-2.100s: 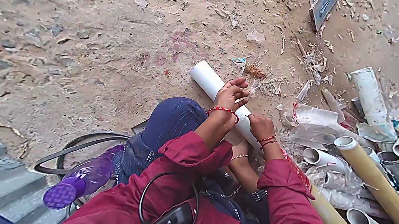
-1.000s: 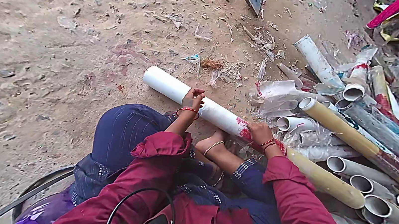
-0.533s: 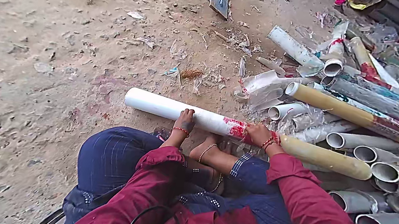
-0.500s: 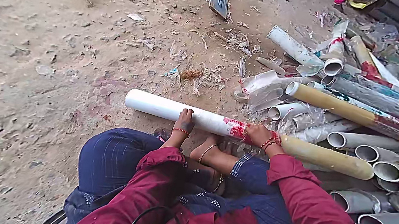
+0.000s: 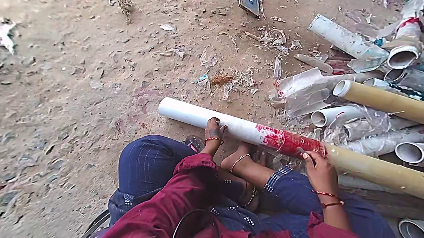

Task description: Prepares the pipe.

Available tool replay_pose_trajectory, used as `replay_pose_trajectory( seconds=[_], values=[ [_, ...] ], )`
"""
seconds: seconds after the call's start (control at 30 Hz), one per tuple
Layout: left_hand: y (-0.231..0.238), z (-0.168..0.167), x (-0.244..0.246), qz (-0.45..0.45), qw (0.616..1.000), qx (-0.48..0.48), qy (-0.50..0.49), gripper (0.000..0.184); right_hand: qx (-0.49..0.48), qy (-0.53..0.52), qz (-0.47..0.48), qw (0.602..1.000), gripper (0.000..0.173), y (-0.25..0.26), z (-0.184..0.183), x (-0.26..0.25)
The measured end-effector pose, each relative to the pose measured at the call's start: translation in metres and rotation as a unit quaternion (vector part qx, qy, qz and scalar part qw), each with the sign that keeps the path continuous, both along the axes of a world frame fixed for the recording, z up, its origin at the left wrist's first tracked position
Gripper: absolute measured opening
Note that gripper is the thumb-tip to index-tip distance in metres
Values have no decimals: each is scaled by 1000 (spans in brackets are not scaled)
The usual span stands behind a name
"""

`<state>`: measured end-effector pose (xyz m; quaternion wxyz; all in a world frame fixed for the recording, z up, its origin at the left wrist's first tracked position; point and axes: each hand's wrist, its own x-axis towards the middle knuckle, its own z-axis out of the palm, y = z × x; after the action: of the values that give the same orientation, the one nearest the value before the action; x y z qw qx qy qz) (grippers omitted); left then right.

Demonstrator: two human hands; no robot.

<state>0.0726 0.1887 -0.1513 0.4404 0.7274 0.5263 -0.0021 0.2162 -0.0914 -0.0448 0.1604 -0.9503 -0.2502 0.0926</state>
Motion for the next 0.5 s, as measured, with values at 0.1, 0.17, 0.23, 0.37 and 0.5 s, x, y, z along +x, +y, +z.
replay_pose_trajectory(
  seconds=[0.1, 0.17, 0.23, 0.37, 0.5],
  values=[
    [-3, -1, 1, 40, 999, -9, -12, 53, 9, -1, 25, 1000, 30, 13, 6, -3],
    [-4, -3, 1, 59, 998, -10, -25, 48, 15, 1, 35, 999, 30, 17, 7, -4],
    [-4, 0, 1, 63, 998, -13, -17, 41, 21, 5, 44, 999, 29, 17, 3, -6],
    [0, 7, 3, 51, 999, -16, 9, 33, 8, 21, 54, 998, 29, 14, -2, -6],
    [3, 0, 1, 29, 1000, -10, -4, 28, -2, 34, 51, 998, 29, 17, -2, -5]
  ],
)
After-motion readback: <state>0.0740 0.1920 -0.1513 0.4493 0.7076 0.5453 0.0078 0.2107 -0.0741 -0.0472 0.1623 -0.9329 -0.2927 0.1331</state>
